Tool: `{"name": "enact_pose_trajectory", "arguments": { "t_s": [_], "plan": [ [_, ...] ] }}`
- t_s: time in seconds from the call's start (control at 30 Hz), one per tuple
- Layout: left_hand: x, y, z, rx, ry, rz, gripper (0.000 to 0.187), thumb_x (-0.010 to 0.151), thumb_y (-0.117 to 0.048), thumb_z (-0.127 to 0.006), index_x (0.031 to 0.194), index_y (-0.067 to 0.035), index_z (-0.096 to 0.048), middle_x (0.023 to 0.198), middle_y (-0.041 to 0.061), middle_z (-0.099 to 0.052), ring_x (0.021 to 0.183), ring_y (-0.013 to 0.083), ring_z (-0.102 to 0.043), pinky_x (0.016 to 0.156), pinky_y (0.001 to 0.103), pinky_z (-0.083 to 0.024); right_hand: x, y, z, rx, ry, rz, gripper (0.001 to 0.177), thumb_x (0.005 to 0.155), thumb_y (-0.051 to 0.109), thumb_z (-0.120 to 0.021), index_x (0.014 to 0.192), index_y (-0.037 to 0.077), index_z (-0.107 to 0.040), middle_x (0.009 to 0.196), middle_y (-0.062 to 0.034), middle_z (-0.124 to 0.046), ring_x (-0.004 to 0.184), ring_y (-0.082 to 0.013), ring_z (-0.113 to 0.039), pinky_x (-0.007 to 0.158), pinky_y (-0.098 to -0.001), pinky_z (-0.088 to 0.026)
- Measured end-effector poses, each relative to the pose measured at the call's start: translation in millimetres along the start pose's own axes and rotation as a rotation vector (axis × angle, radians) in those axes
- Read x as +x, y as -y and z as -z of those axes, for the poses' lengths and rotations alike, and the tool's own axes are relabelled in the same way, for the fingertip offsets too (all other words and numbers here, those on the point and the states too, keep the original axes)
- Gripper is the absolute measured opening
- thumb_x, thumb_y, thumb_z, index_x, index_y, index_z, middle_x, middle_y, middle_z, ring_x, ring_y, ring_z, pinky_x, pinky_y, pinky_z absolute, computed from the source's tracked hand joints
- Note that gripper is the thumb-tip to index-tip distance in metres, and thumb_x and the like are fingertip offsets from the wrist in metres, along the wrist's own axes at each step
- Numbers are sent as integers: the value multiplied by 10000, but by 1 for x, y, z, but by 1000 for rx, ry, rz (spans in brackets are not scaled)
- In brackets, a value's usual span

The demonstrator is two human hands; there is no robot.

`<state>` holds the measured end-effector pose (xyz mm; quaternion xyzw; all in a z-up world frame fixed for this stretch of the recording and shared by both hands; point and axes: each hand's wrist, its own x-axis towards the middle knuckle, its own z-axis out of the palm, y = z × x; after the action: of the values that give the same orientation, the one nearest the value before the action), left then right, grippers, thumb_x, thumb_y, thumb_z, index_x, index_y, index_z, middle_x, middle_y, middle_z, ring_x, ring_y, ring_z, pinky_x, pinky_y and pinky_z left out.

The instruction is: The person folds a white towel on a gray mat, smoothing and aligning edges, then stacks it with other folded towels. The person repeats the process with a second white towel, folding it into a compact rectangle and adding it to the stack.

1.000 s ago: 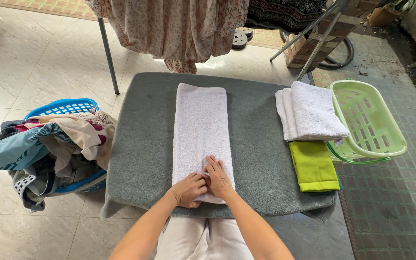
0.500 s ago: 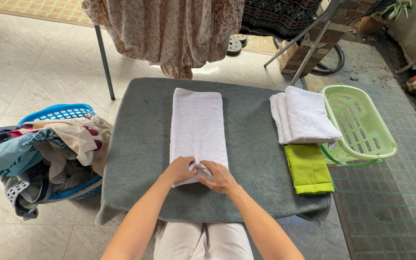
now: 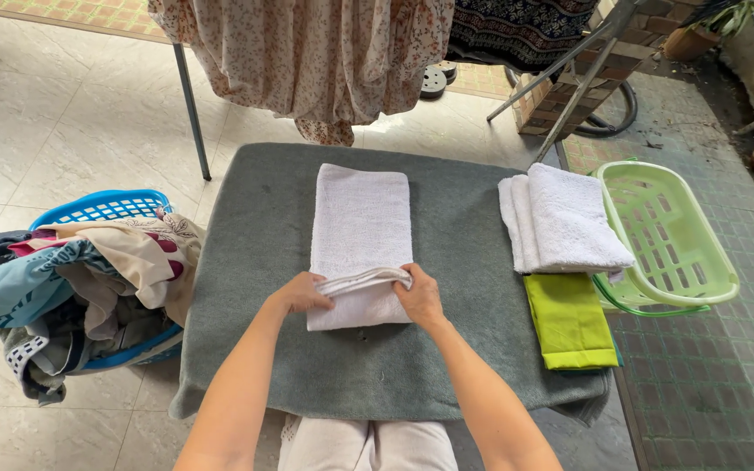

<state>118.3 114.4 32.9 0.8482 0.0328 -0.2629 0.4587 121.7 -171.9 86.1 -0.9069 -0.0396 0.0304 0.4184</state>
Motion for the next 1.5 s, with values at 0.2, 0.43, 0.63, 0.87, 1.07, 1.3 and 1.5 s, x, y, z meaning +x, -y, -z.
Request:
{"name": "enact_pose_trajectory", "arguments": {
  "t_s": [0.2,0.43,0.63,0.87,1.07,1.3,1.5],
  "plan": [
    [19,4,-7,-435,-383,-40,416,859,-179,-763,1239,-31,-682,1102,140,-767,1009,263,-742,922,386,-567,25,2,-7,34,-129,-103,285,923,205,-701,1165,61,-651,958,-120,-745,875,-248,-726,788,-407,-555],
    [21,-38,-33,-195,-812,-169,302,946,-167,-646,1216,-33,-631,1073,189,-737,998,331,-719,870,434,-550,54,-12,-17,-124,-253,55,262,941,201,-693,1154,54,-650,1087,-147,-709,1000,-303,-679,880,-438,-517],
    [29,-48,-38,-96,-954,-136,272,1008,-206,-616,1221,-45,-563,1121,165,-698,1015,345,-699,875,461,-545,70,-18,-33,-181,-284,-8,283,974,221,-656,1209,66,-625,1148,-125,-651,1023,-299,-665,903,-427,-516],
    [38,-46,-37,-109,-906,-5,248,1011,-198,-577,1224,-80,-529,1125,133,-721,1030,349,-714,871,480,-560,81,-20,-49,-228,-321,-32,304,970,243,-659,1250,124,-638,1171,-110,-618,1051,-288,-650,880,-428,-540],
    [42,-43,-38,9,-897,31,264,1035,-229,-558,1232,-74,-478,1090,171,-734,916,402,-739,768,505,-596,84,-25,-60,-236,-280,-140,317,1015,299,-589,1286,134,-586,1207,-106,-613,917,-307,-722,816,-442,-572],
    [55,-47,-29,115,-853,5,295,1069,-255,-527,1275,-58,-451,1066,205,-729,832,394,-752,697,498,-608,97,-26,-60,-278,-279,-159,266,1070,333,-521,1261,154,-567,1193,-109,-618,868,-323,-740,778,-445,-599],
    [65,-49,-27,158,-964,-149,324,1054,-274,-541,1282,-58,-461,1082,205,-740,822,398,-749,686,484,-599,109,-25,-54,-306,-361,-78,273,1057,342,-511,1247,152,-562,1203,-123,-617,863,-349,-730,756,-466,-591]
  ]
}}
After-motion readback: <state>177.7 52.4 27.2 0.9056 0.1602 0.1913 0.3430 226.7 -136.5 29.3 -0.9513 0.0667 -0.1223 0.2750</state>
